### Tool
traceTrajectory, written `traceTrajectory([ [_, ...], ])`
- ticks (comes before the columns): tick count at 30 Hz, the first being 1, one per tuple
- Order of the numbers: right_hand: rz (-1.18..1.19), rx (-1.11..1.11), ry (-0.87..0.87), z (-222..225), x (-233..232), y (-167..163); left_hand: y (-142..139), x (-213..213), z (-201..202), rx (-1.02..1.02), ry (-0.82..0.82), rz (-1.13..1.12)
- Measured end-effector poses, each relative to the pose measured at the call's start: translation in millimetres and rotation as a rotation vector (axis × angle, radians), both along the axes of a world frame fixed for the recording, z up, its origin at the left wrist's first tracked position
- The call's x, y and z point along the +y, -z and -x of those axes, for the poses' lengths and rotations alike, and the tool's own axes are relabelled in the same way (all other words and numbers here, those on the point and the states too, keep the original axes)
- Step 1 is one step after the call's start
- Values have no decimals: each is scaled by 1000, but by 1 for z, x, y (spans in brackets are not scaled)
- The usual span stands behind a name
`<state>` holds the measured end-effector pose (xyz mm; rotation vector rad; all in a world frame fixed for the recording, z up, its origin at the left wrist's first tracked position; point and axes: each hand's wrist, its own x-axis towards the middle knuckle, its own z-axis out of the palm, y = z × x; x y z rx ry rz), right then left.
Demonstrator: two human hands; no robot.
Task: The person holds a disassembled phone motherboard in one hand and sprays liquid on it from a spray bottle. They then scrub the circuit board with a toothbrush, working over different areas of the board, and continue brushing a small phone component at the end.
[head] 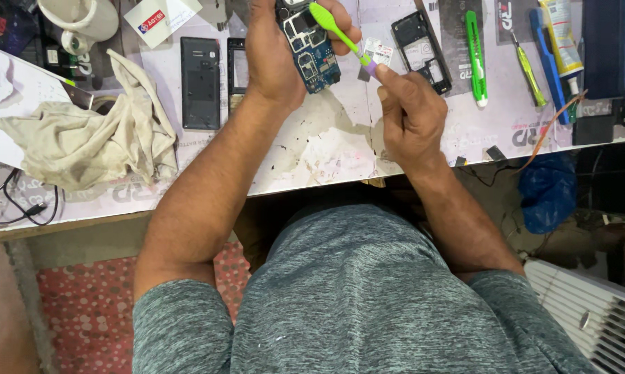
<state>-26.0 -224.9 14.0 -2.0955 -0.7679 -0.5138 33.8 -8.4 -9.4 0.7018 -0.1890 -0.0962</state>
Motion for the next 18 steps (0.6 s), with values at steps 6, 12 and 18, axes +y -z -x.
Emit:
traceTrajectory([
  [6, 29, -10, -68, 1, 0, 2, 1, -4, 2, 31, 30, -34],
  [12, 19, -16, -60, 2, -1, 2, 0, -1, 2, 16, -12, -83],
  [18, -6, 7, -20, -2, 0, 4, -3, 1, 1, 11, -41, -33],
])
